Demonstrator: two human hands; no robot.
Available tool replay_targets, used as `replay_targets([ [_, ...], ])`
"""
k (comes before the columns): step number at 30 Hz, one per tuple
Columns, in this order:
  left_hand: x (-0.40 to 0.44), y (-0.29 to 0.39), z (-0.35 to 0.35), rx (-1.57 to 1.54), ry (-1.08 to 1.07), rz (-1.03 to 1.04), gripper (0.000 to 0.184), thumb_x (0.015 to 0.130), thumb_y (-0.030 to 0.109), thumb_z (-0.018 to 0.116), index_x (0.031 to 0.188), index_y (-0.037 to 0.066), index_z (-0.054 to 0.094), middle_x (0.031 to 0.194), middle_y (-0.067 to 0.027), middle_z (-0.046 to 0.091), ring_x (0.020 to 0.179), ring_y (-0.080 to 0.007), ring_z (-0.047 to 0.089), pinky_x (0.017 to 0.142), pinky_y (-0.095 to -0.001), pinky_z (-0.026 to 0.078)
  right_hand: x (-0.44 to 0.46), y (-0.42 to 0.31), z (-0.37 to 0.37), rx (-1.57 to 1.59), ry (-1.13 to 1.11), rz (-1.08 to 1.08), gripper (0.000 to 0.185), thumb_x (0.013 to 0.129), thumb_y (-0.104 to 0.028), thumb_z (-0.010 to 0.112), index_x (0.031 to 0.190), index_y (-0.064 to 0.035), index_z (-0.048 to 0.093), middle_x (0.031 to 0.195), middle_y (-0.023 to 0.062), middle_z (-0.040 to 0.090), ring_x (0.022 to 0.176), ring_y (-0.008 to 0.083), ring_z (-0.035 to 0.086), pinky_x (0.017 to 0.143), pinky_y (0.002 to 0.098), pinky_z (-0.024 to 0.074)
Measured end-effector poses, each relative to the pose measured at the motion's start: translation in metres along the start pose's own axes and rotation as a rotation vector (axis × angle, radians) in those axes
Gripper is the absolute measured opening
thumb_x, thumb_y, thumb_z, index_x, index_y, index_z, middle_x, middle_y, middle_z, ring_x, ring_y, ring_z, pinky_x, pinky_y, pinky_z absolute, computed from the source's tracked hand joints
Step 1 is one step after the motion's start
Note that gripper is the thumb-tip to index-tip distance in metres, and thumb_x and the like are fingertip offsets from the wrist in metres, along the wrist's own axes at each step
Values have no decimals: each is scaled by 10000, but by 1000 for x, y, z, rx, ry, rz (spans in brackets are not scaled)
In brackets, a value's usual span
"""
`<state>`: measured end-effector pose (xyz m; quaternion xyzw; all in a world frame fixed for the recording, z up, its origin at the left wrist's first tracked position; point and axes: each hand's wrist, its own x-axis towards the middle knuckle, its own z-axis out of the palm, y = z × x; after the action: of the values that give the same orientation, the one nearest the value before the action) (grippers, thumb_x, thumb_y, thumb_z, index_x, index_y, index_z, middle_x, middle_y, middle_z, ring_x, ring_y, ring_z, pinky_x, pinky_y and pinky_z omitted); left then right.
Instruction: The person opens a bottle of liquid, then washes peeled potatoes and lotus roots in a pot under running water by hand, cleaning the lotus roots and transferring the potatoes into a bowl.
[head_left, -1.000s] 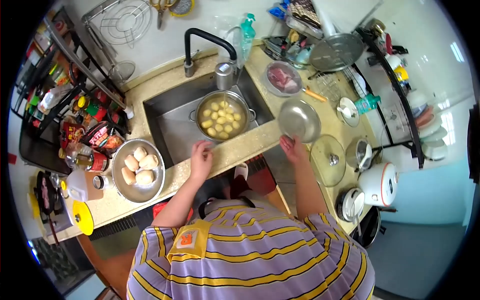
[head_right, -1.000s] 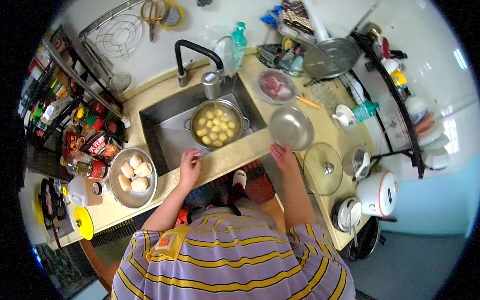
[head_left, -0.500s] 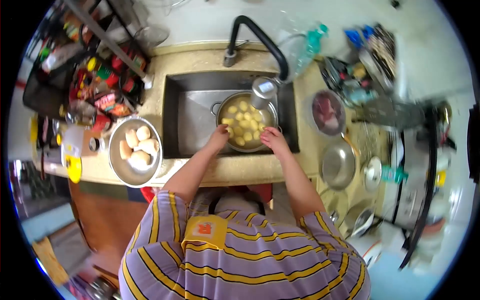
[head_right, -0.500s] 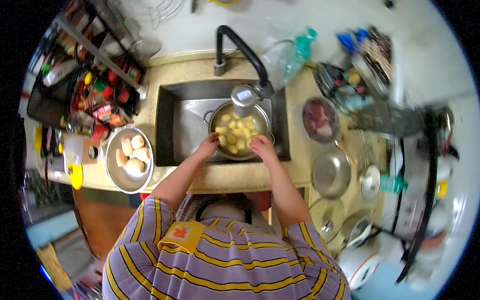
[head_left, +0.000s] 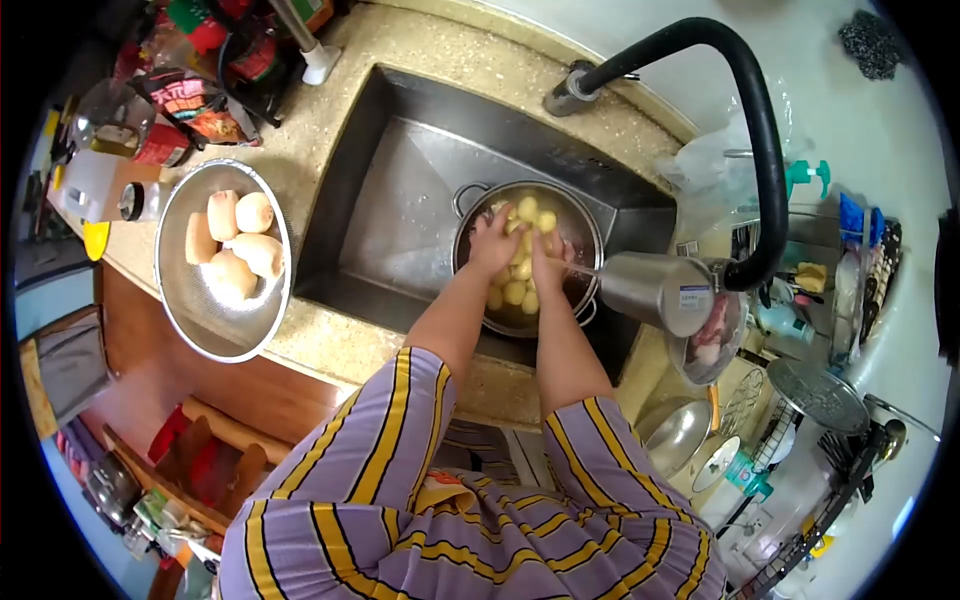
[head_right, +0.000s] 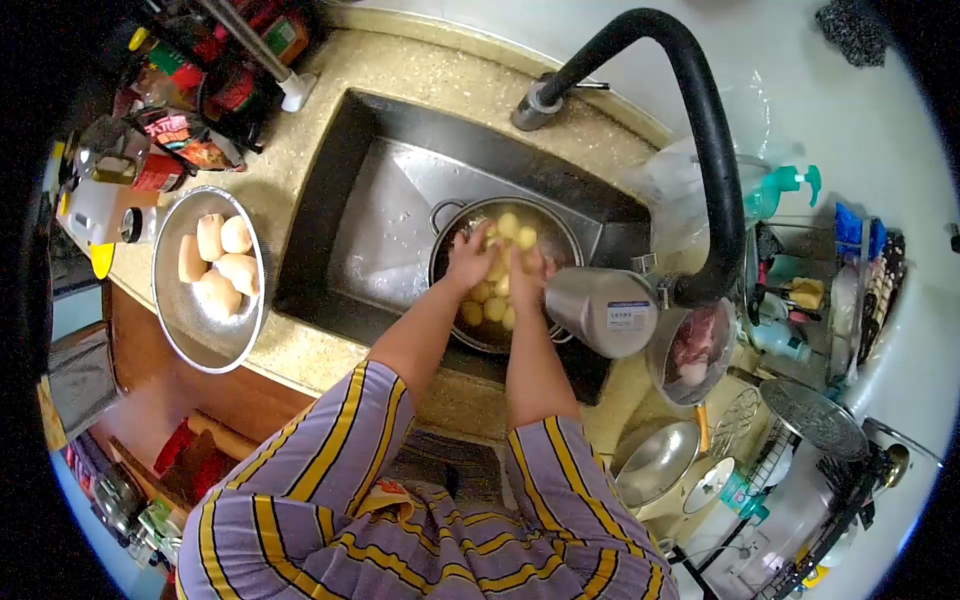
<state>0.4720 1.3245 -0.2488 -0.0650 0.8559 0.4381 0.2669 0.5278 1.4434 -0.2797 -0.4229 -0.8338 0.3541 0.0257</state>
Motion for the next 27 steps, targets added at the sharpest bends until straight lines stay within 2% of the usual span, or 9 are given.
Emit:
replay_targets([
  [4,36,-36,61,-582,-35,181,624,881,510,607,1400,202,448,1139,-279,631,1127,-433,579,969,-439,454,6,-4,5,37,-244,7,521,937,-410,583,1359,-109,525,1349,170,501,1204,312,498,1053,385,366],
  [7,8,-7,29,-335,-99,-1,574,895,488,600,1359,172,478,1115,-262,648,1094,-417,603,953,-438,461,-11,-19,2,583,-366,276,561,964,-357,551,1449,-130,384,1338,189,527,1232,304,496,1027,377,395],
  [11,-5,9,2,9,-88,-24,484,936,529,486,1251,161,503,1091,-239,663,1014,-429,627,881,-487,480,-16,-30,-14,127,-412,170,643,975,-404,517,1502,-131,271,1369,232,503,1228,362,522,1020,380,415],
  [14,-3,7,1,160,-93,-42,433,965,500,427,1233,170,512,1044,-226,669,1003,-409,638,841,-480,496,-19,-29,-22,-81,-381,22,586,984,-412,491,1451,-82,364,1376,265,481,1278,393,460,1073,427,351],
  [17,-1,9,-15,356,-75,141,352,946,407,466,1189,177,577,988,-205,660,941,-378,643,819,-465,512,-2,-9,-22,-456,-365,-65,659,978,-594,286,1318,-95,549,1193,276,608,1112,465,562,978,452,435],
  [19,9,-5,-21,428,62,411,322,922,354,503,1177,181,597,970,-191,654,915,-367,635,814,-464,515,8,-25,-47,-205,-369,29,605,996,-532,296,992,-104,724,1120,238,648,1020,424,601,941,454,450],
  [21,4,2,-27,307,116,481,358,854,206,594,1194,94,573,1106,-197,588,1028,-370,570,906,-465,472,18,-14,-45,-369,2,-259,409,981,-438,454,1143,-142,685,1222,217,611,1046,386,594,948,448,446],
  [23,4,4,-24,212,219,599,384,832,148,621,1196,41,556,1205,-208,541,1120,-377,529,969,-460,437,24,-9,-25,-115,83,-296,370,961,-378,526,1243,-161,625,1300,199,563,1112,373,569,978,430,433],
  [27,19,-15,8,-271,111,286,474,924,169,559,1368,49,446,1343,-223,451,1272,-425,417,1099,-430,326,23,-30,2,-121,-8,-350,464,949,-349,570,1373,-168,514,1401,186,480,1220,356,514,1034,381,404],
])
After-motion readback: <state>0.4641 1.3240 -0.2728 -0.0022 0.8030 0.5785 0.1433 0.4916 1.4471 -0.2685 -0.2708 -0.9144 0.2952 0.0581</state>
